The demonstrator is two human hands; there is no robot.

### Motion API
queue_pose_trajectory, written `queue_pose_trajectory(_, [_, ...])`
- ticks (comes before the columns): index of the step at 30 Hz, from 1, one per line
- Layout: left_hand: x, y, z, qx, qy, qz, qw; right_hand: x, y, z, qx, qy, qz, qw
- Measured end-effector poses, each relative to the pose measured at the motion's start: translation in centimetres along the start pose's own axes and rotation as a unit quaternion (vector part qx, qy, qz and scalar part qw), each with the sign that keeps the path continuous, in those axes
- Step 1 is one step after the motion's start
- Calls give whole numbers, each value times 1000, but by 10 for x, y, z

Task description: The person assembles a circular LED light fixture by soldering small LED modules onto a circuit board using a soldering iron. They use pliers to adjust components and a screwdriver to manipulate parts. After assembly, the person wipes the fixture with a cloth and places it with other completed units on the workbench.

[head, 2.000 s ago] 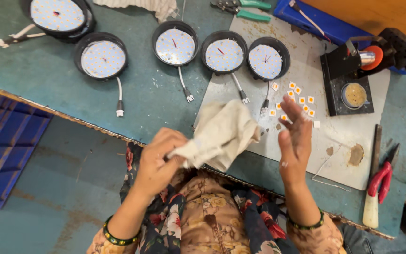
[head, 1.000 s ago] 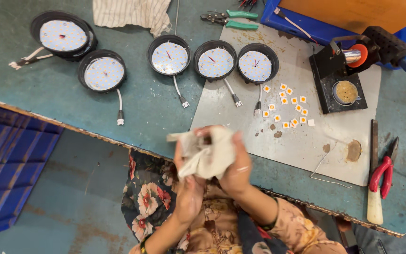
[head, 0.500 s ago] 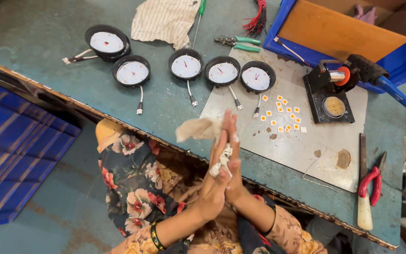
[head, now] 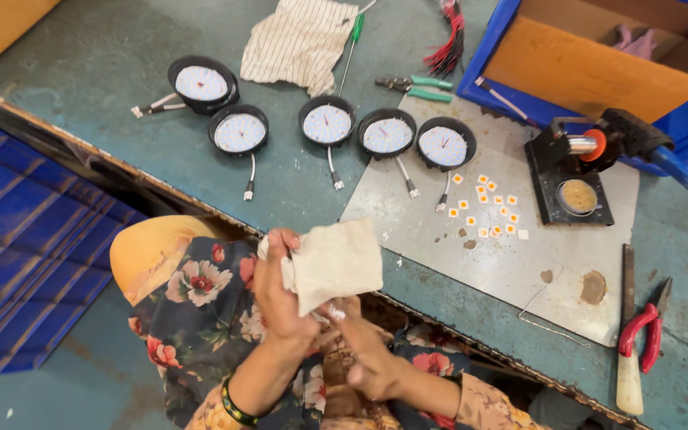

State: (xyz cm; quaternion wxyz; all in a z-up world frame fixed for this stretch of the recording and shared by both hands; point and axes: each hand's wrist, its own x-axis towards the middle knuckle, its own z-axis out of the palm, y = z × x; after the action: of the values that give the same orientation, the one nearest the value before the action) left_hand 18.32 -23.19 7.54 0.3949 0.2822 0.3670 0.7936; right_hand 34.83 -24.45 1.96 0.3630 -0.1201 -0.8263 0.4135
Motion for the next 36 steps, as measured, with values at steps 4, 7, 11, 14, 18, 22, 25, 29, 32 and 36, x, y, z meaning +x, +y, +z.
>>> queue_pose_trajectory(4, [37, 5, -17, -270, -83, -106, 953, 16, 7, -33, 182, 0, 34, 983])
queue_pose_trajectory(7, [56, 17, -25, -272, -57, -124, 953, 33, 1, -53, 233, 102, 114, 960])
queue_pose_trajectory(11, [64, 18, -26, -250, -27, -167, 953, 53, 4, -70, 292, 88, 149, 941])
queue_pose_trajectory(14, [70, 13, -27, -266, -38, -234, 934, 62, 14, -71, 470, 97, 187, 857])
queue_pose_trajectory(18, [85, 10, -31, -406, -2, -332, 851, 77, 25, -73, 504, 159, 230, 817])
queue_pose_trajectory(22, [86, -2, -42, -406, -88, -289, 863, 88, 22, -70, 293, 194, 262, 899])
queue_pose_trajectory(25, [82, -12, -47, -272, -183, -240, 913, 97, 13, -57, 168, 202, 266, 927])
queue_pose_trajectory(29, [88, -13, -46, -291, -219, -311, 878, 100, 14, -41, -135, 132, 246, 951])
queue_pose_trajectory(32, [108, -7, -42, -346, -135, -381, 847, 100, 21, -54, -171, 221, 301, 912])
queue_pose_trajectory(36, [128, -2, -49, -552, -117, -386, 729, 97, 25, -101, -23, 481, 324, 814])
